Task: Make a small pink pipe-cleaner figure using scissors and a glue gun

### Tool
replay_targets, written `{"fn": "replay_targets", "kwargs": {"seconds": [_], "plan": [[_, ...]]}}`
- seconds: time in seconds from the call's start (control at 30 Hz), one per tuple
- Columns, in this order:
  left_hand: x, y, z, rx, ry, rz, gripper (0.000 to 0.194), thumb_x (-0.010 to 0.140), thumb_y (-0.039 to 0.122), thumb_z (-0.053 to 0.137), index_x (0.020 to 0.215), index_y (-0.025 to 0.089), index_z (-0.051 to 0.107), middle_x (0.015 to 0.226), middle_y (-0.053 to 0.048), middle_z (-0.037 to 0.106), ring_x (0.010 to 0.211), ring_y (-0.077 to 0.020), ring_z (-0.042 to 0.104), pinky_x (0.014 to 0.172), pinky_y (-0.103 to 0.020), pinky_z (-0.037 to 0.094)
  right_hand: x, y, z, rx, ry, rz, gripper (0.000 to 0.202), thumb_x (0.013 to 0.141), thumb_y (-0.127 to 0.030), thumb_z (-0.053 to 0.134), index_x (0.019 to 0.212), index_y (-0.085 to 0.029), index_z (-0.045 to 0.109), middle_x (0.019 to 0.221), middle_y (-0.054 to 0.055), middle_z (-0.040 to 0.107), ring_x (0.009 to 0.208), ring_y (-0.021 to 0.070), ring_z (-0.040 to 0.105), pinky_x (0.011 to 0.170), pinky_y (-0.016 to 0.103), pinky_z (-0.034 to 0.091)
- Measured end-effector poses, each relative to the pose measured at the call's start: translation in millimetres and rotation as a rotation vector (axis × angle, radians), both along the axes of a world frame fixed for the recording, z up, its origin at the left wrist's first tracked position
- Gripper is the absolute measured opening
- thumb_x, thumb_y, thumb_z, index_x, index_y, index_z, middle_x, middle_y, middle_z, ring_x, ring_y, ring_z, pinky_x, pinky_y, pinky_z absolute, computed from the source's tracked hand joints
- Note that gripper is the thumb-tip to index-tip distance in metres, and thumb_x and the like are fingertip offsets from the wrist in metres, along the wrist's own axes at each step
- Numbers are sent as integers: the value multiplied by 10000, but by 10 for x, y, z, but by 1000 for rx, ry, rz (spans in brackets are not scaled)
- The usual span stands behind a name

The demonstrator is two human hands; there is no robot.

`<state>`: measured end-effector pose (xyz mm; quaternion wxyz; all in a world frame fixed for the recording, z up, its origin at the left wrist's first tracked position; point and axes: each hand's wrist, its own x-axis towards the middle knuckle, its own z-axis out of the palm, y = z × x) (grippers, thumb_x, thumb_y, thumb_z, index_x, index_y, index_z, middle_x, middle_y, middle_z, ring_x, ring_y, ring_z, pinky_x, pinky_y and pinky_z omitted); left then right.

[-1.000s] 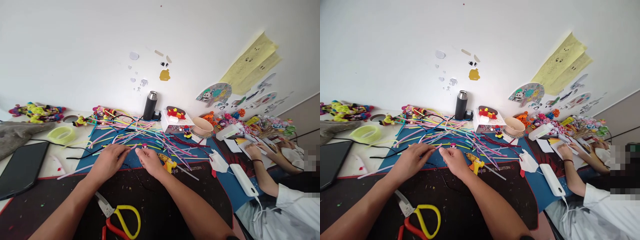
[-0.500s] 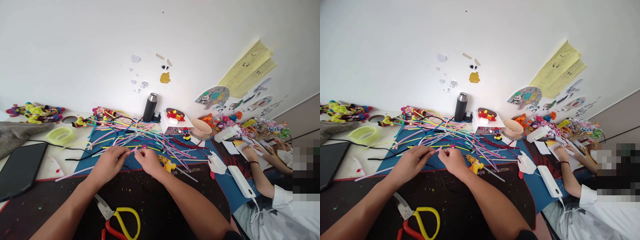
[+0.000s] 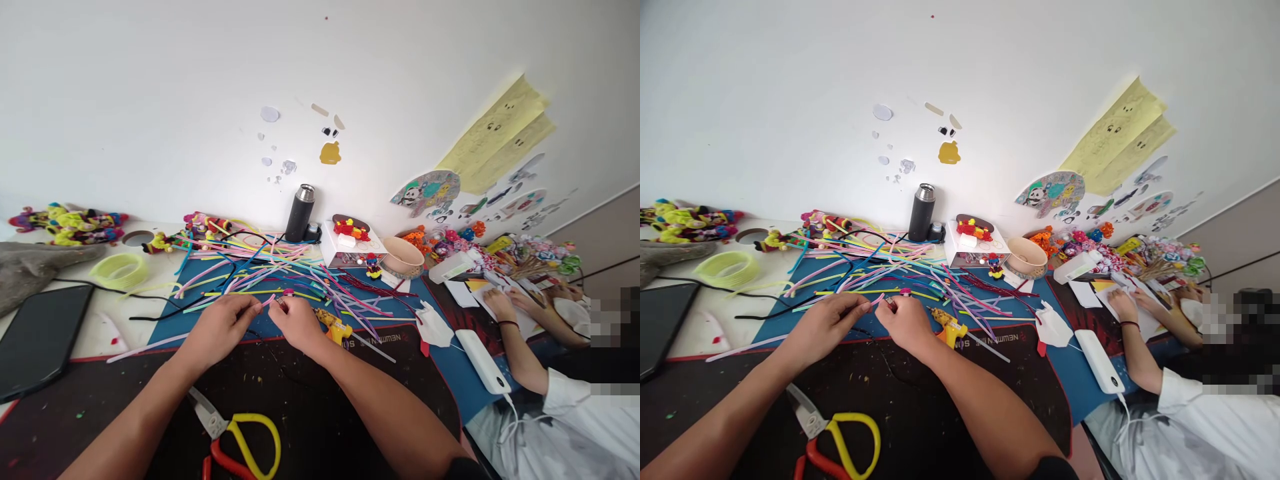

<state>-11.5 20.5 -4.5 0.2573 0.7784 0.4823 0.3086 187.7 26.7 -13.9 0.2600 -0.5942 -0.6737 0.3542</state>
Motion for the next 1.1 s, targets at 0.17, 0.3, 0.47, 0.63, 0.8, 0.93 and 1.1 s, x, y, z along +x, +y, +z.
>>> {"fn": "replay_targets", "kwargs": {"seconds": [0.17,0.3,0.47,0.63,0.8,0.93,1.1], "plan": [[10,-3,7,3,10,-1,432,1063,533,446,804,271,672,791,-30,769,768,-241,734,762,-319,562,2,-3,8,4,-24,6,472,1001,-376,612,616,-236,378,589,-60,361,598,131,347,590,319,203],[10,1,13,-8,1,-7,443,1064,537,444,790,268,665,780,-27,761,754,-234,726,748,-310,555,-12,-5,26,13,-45,16,465,993,-345,627,616,-235,377,582,-60,349,605,136,345,597,327,191],[6,-8,33,-31,-14,-2,442,1052,551,448,799,270,676,782,-26,760,748,-238,720,751,-313,549,-20,-1,39,12,-59,23,480,1001,-339,627,617,-236,359,579,-62,329,598,136,335,596,333,181],[11,-13,42,-25,-15,-2,447,1054,546,453,776,269,667,755,-21,750,723,-232,700,740,-314,548,-27,-33,21,17,-65,51,461,995,-330,648,631,-232,382,597,-61,368,617,139,337,611,327,199],[16,-5,30,-23,-20,-8,446,1050,552,459,779,268,669,758,-26,754,728,-234,704,737,-314,549,-43,-52,0,10,-72,61,476,991,-335,662,628,-232,372,604,-56,384,631,143,327,618,325,205],[12,0,22,-20,-13,-11,440,1052,545,457,783,269,669,760,-21,749,735,-235,710,740,-319,542,-51,-53,-10,7,-74,58,471,996,-332,658,631,-231,378,605,-55,385,625,140,335,616,324,203],[7,-2,22,-36,-25,-9,434,1044,547,455,785,267,663,752,-20,734,735,-236,701,738,-324,522,-62,-67,8,0,-74,67,464,994,-343,666,637,-228,392,607,-56,374,614,135,333,606,327,190]]}}
